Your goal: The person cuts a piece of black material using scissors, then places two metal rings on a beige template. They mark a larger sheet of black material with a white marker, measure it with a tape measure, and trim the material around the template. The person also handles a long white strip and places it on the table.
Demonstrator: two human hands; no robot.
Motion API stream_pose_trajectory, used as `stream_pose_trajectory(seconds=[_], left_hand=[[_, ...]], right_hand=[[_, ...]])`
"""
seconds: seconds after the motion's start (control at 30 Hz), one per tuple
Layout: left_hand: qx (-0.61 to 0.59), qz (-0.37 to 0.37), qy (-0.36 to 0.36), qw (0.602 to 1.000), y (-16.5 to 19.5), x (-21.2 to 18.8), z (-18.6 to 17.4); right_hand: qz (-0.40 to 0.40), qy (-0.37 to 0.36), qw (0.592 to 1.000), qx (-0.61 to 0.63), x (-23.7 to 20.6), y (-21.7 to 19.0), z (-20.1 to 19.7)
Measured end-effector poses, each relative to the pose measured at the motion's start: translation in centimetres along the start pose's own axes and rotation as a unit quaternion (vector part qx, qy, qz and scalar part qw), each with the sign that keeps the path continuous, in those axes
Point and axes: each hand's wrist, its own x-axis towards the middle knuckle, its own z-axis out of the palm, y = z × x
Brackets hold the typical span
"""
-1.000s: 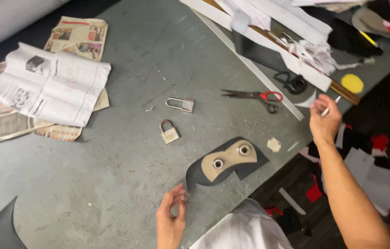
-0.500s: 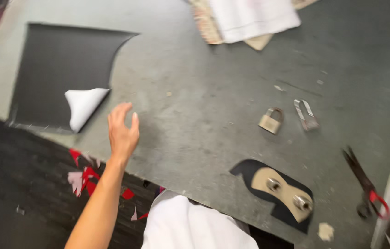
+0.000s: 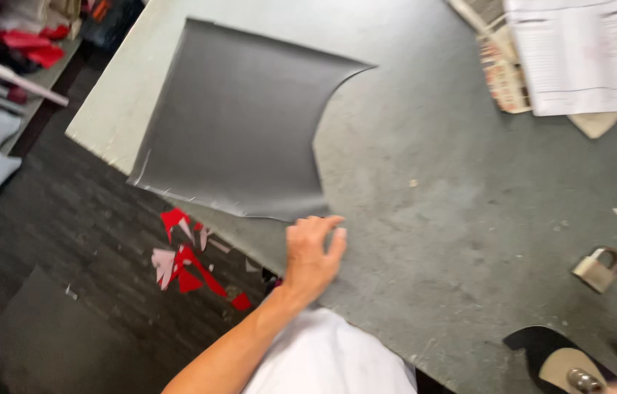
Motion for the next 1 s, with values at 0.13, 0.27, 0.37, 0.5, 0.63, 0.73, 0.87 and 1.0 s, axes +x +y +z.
stream_pose_trajectory(seconds=[0.13,0.27,0.37,0.5,0.63,0.73,0.87,1.0], left_hand=[[-0.265,-0.102,-0.139,0.949,2.0,0.8,-2.8],[-0.54,-0.231,-0.262,0.766,0.4,3.2,-5.4],[-0.607,-0.278,-0.297,0.682,-1.4,4.0,-7.5],[-0.324,-0.182,-0.218,0.902,-3.5,3.8,-10.1],[-0.147,0.007,-0.143,0.979,-5.1,2.9,-11.4],[-0.118,0.038,-0.163,0.979,-6.3,2.3,-11.6],[-0.137,0.012,-0.165,0.977,-7.9,1.0,-11.9],[-0.144,-0.023,-0.172,0.974,-8.6,-0.7,-12.2]], right_hand=[[0.136,-0.233,0.956,0.118,-8.9,-9.4,14.4],[0.005,-0.41,0.9,0.147,-13.6,-17.2,23.0],[-0.034,-0.473,0.87,0.133,-14.3,-20.1,25.0],[0.106,-0.567,0.808,0.119,-13.0,-19.6,25.7],[0.339,-0.543,0.746,0.185,-14.3,-18.2,27.3],[0.35,-0.51,0.778,0.11,-16.2,-18.1,29.5],[0.35,-0.576,0.738,0.034,-17.5,-18.9,31.7],[0.358,-0.616,0.702,0.003,-17.8,-19.4,32.7]])
